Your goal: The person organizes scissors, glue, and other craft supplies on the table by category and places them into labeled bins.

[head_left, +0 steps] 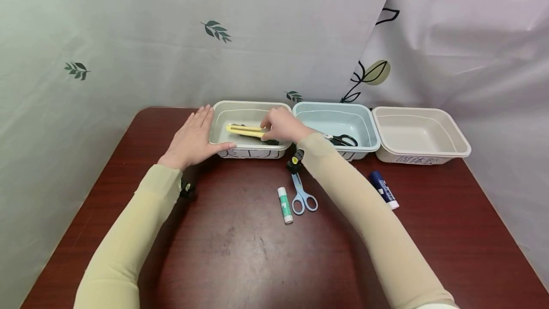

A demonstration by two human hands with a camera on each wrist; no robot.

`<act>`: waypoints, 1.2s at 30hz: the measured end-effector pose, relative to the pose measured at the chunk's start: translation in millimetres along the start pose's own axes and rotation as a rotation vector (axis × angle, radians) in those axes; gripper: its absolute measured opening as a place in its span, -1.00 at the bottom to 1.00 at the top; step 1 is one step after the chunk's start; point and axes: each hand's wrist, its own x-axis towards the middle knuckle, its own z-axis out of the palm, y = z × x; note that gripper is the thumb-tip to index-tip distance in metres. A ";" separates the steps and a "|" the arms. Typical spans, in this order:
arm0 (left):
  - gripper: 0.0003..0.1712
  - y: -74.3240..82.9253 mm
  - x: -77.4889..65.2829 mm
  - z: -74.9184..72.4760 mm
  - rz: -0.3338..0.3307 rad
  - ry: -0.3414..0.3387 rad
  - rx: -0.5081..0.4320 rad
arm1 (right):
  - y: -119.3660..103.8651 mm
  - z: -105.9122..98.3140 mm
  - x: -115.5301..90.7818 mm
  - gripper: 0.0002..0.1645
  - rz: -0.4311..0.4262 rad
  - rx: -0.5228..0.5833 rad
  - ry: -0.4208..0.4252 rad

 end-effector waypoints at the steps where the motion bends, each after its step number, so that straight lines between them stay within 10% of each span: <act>1: 0.44 0.0 0.1 -0.1 0.001 0.001 0.003 | -0.9 1.5 1.4 -0.61 0.008 -0.005 -0.012; 19: 0.42 -1.1 1.0 0.6 0.001 -0.004 0.017 | -3.9 11.0 8.7 -0.58 0.063 -0.063 0.018; 24: 0.42 -0.9 1.5 1.2 0.003 0.004 0.017 | -6.2 0.6 0.6 -0.75 0.048 -0.028 0.076; 36: 0.44 -0.7 1.2 1.5 -0.003 0.002 -0.003 | -13.5 -35.9 -31.8 -0.44 0.031 0.133 0.220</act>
